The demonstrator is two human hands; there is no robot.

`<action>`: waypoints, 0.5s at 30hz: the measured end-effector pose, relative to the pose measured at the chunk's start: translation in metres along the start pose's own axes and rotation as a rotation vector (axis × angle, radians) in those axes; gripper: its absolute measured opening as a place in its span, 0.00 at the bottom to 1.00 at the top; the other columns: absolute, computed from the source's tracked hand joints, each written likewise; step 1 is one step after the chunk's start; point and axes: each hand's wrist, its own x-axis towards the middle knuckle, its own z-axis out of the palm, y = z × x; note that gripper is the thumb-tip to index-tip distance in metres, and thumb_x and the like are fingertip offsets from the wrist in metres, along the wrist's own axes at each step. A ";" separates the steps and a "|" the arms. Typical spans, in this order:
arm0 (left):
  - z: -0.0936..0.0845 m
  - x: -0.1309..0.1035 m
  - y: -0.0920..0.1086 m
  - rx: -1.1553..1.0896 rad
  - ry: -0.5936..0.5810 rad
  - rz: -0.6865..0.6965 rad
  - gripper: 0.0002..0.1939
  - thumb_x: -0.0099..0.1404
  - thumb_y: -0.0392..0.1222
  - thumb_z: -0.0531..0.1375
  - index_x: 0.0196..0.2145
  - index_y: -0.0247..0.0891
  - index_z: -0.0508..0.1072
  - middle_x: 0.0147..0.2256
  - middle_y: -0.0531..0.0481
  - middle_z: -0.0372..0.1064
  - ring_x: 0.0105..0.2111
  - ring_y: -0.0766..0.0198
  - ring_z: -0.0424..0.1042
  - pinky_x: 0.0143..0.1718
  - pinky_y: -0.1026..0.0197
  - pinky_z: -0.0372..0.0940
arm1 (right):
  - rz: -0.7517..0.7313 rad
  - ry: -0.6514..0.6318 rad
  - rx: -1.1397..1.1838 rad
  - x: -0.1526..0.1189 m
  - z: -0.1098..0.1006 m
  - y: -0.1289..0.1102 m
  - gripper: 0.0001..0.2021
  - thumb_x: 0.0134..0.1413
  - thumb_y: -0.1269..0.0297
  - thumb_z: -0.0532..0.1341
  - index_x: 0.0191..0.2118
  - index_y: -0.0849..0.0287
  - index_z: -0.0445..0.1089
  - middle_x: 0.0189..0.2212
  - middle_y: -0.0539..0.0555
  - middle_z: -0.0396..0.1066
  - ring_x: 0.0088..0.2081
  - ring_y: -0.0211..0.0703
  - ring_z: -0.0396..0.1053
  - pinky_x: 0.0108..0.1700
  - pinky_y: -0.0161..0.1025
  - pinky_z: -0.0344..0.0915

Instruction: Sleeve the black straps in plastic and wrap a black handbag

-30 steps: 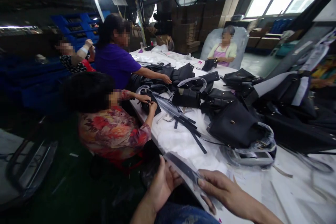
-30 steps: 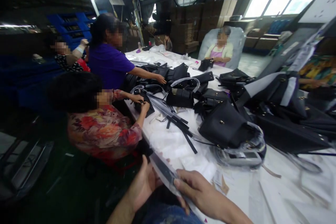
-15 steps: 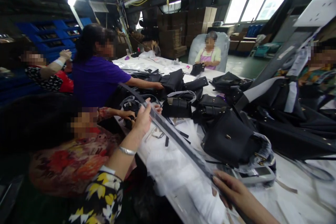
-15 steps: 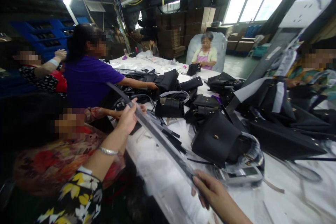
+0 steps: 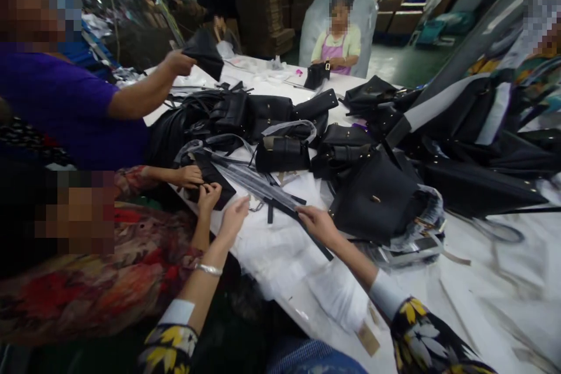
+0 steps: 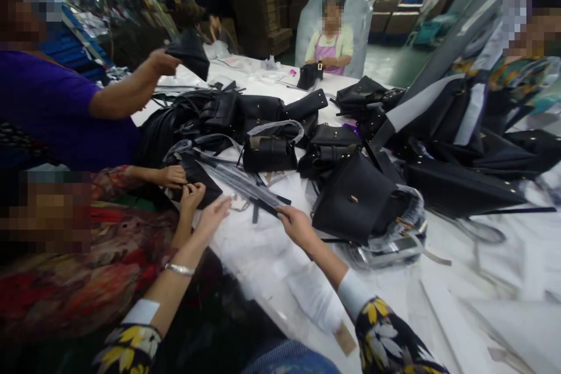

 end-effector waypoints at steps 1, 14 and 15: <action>-0.003 -0.017 -0.024 0.029 -0.014 -0.023 0.09 0.52 0.31 0.66 0.34 0.37 0.77 0.38 0.44 0.76 0.51 0.51 0.70 0.55 0.49 0.61 | 0.019 -0.015 -0.011 -0.026 0.001 0.009 0.15 0.61 0.64 0.54 0.49 0.58 0.73 0.47 0.58 0.75 0.50 0.48 0.71 0.55 0.47 0.65; -0.043 -0.113 -0.207 0.660 -0.244 0.259 0.17 0.56 0.51 0.60 0.43 0.49 0.79 0.54 0.43 0.69 0.56 0.44 0.65 0.60 0.44 0.57 | 0.131 -0.082 -0.265 -0.201 0.038 0.123 0.18 0.57 0.64 0.54 0.49 0.55 0.76 0.53 0.60 0.71 0.56 0.55 0.67 0.59 0.50 0.64; -0.045 -0.113 -0.206 0.653 -0.246 0.252 0.17 0.56 0.51 0.60 0.42 0.49 0.79 0.54 0.44 0.69 0.56 0.44 0.65 0.60 0.44 0.57 | 0.146 -0.106 -0.290 -0.198 0.036 0.125 0.18 0.56 0.65 0.54 0.48 0.55 0.76 0.52 0.60 0.72 0.55 0.55 0.68 0.58 0.50 0.65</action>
